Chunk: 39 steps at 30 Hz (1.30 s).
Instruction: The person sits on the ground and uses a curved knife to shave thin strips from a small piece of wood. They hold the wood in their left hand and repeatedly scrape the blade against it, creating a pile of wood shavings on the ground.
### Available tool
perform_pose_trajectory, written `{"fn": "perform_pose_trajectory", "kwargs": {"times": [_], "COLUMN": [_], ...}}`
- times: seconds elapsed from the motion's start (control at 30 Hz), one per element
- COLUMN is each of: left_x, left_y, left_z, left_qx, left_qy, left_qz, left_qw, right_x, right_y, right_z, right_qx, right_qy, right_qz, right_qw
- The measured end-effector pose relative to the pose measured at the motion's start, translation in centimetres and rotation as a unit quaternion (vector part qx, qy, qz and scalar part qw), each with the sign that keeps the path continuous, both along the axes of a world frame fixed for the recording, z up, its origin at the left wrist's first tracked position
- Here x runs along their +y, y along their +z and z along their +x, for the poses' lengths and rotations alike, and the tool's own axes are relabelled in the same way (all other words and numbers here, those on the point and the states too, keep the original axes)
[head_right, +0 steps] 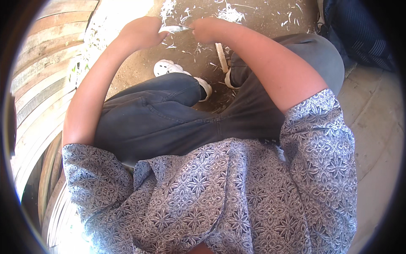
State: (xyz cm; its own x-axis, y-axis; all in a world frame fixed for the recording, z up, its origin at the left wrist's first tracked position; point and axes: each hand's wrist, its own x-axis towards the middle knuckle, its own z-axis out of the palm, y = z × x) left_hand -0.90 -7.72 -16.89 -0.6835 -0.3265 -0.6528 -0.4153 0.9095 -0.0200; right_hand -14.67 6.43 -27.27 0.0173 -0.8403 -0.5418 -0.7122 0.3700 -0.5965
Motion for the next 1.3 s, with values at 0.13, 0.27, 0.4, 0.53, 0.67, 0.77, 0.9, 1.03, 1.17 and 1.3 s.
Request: {"fn": "perform_pose_trajectory", "kwargs": {"times": [0.13,0.27,0.4,0.53,0.67,0.77,0.9,1.03,1.17,1.3], "left_x": [-0.6,-1.9,-3.7,-5.2,-5.2,-5.4,-6.9,-8.0,-8.6,-8.9], "left_y": [0.0,-0.3,0.1,-0.1,-0.4,-0.1,1.0,2.8,7.2,9.1], "left_z": [-0.2,-0.1,0.6,-0.2,0.8,1.4,1.2,1.8,1.4,1.4], "left_qx": [0.001,0.001,0.029,0.056,0.062,0.066,0.135,0.312,0.392,0.449], "left_qy": [-0.011,-0.022,0.019,0.011,0.044,0.063,0.077,0.11,0.13,0.121], "left_qz": [0.004,-0.028,-0.076,-0.094,-0.078,-0.058,-0.057,-0.08,-0.097,-0.079], "left_qw": [1.0,0.999,0.997,0.994,0.994,0.994,0.986,0.94,0.906,0.882], "right_x": [0.7,0.8,-0.4,1.2,2.3,3.8,3.8,1.0,-2.9,-6.5], "right_y": [-0.3,-0.4,-0.6,-8.9,-13.3,-14.2,-14.9,-11.1,-7.2,-6.4], "right_z": [-0.1,-0.9,-2.6,-5.4,-3.7,-0.4,1.0,0.9,0.7,0.5], "right_qx": [-0.006,0.087,0.088,0.081,0.122,0.061,0.062,0.065,0.08,0.087], "right_qy": [-0.056,-0.046,-0.116,-0.223,-0.337,-0.424,-0.446,-0.416,-0.297,-0.128], "right_qz": [-0.019,-0.057,0.0,0.016,0.079,0.088,0.001,-0.033,-0.116,-0.148], "right_qw": [0.998,0.993,0.989,0.971,0.93,0.9,0.893,0.906,0.944,0.977]}}
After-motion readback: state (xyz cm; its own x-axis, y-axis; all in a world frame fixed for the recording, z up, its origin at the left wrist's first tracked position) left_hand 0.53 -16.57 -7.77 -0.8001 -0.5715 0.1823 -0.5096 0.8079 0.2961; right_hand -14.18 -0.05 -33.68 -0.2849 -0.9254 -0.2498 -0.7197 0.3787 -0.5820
